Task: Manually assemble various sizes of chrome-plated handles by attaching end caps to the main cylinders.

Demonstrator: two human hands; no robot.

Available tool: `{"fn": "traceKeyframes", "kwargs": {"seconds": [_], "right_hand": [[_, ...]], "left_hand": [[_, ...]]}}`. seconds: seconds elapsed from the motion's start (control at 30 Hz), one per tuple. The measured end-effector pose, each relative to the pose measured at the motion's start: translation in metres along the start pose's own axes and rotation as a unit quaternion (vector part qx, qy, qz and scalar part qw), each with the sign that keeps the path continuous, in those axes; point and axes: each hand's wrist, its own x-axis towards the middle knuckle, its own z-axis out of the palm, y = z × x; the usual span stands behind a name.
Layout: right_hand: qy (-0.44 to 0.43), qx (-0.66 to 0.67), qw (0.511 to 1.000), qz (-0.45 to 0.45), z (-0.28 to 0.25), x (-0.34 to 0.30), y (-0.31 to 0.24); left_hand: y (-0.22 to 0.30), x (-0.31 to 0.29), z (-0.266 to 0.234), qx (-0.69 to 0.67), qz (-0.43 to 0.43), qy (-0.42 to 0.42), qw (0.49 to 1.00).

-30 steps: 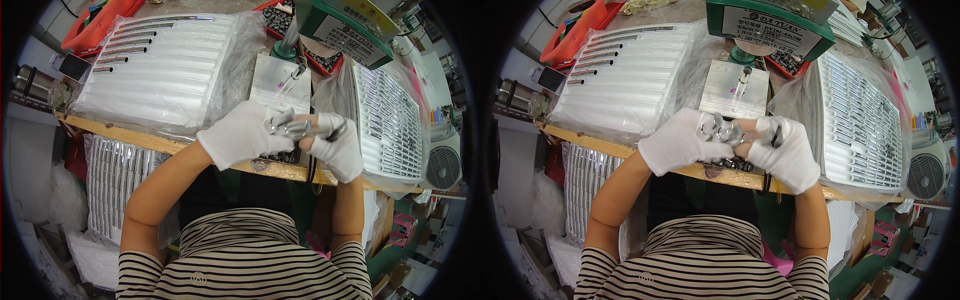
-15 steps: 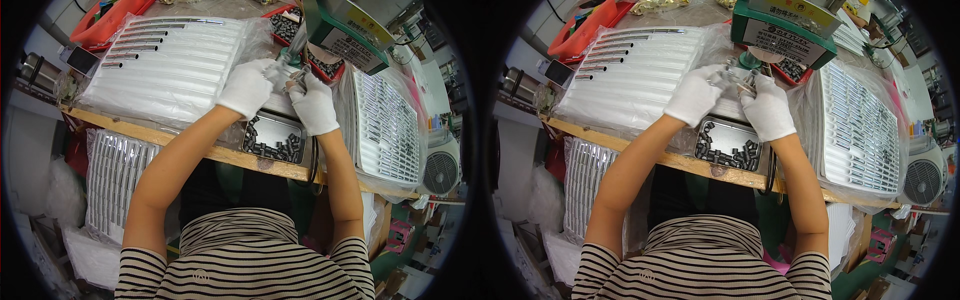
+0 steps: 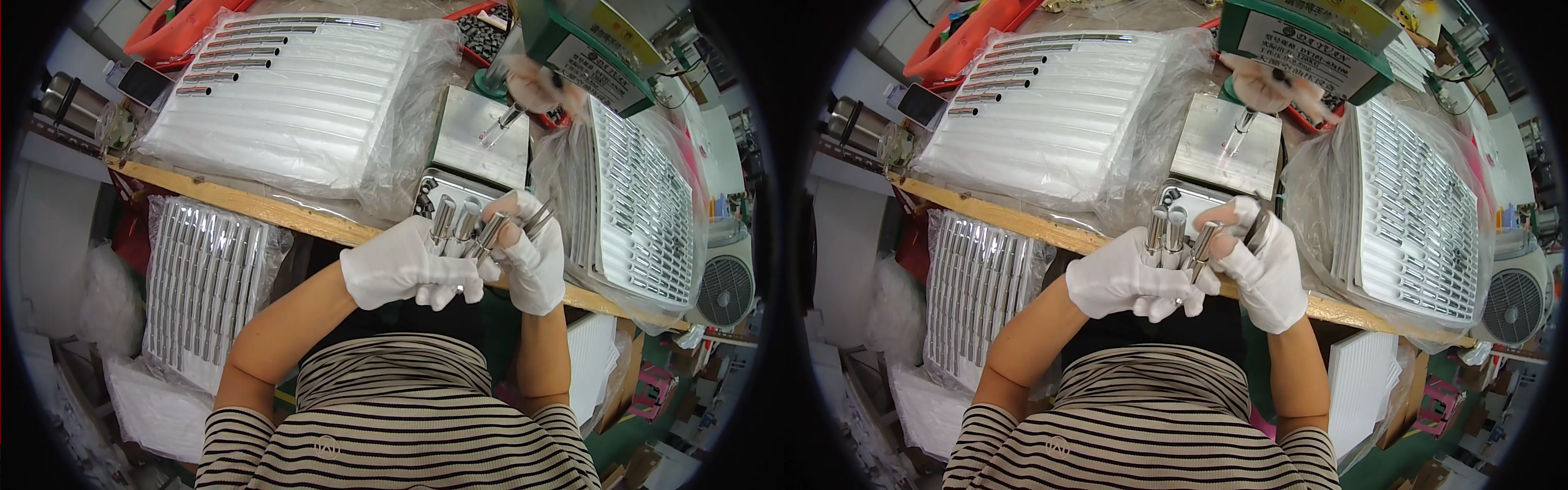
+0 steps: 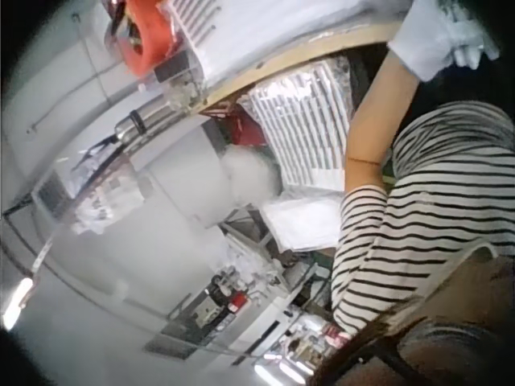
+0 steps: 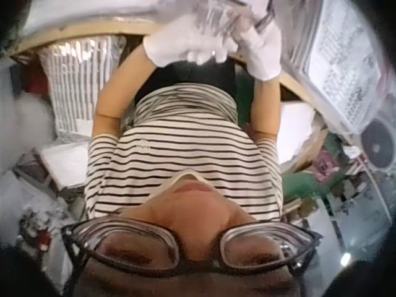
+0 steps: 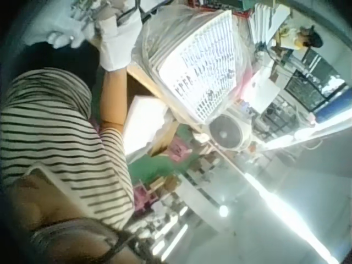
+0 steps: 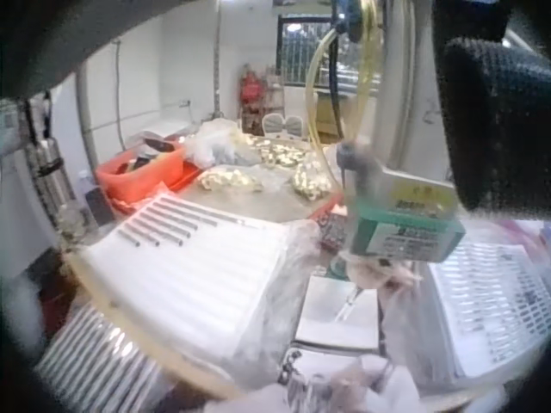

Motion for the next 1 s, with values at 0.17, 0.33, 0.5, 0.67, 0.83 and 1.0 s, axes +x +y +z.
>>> {"fn": "traceKeyframes", "kwargs": {"seconds": [0.17,0.33,0.5,0.67,0.83,1.0], "right_hand": [[0.108,-0.104,0.984,-0.094,0.018,-0.006,0.006],[0.159,-0.146,0.965,-0.150,0.035,-0.008,0.016],[0.054,-0.108,0.957,-0.264,0.024,0.000,0.036],[-0.127,-0.438,0.807,-0.376,0.038,-0.008,0.021],[-0.031,-0.323,0.843,-0.429,0.077,-0.020,0.040],[0.157,-0.204,0.897,-0.360,0.057,0.000,0.038]], "left_hand": [[-0.028,0.003,0.014,0.290,0.185,0.215,0.914],[-0.043,0.002,0.015,0.491,0.427,0.401,0.645],[-0.037,-0.027,0.029,0.066,0.034,0.103,0.992],[-0.087,-0.028,0.015,0.166,0.140,0.074,0.973],[-0.101,-0.063,0.023,0.383,0.204,0.190,0.880],[-0.130,-0.132,0.012,0.318,0.001,0.236,0.918]]}}
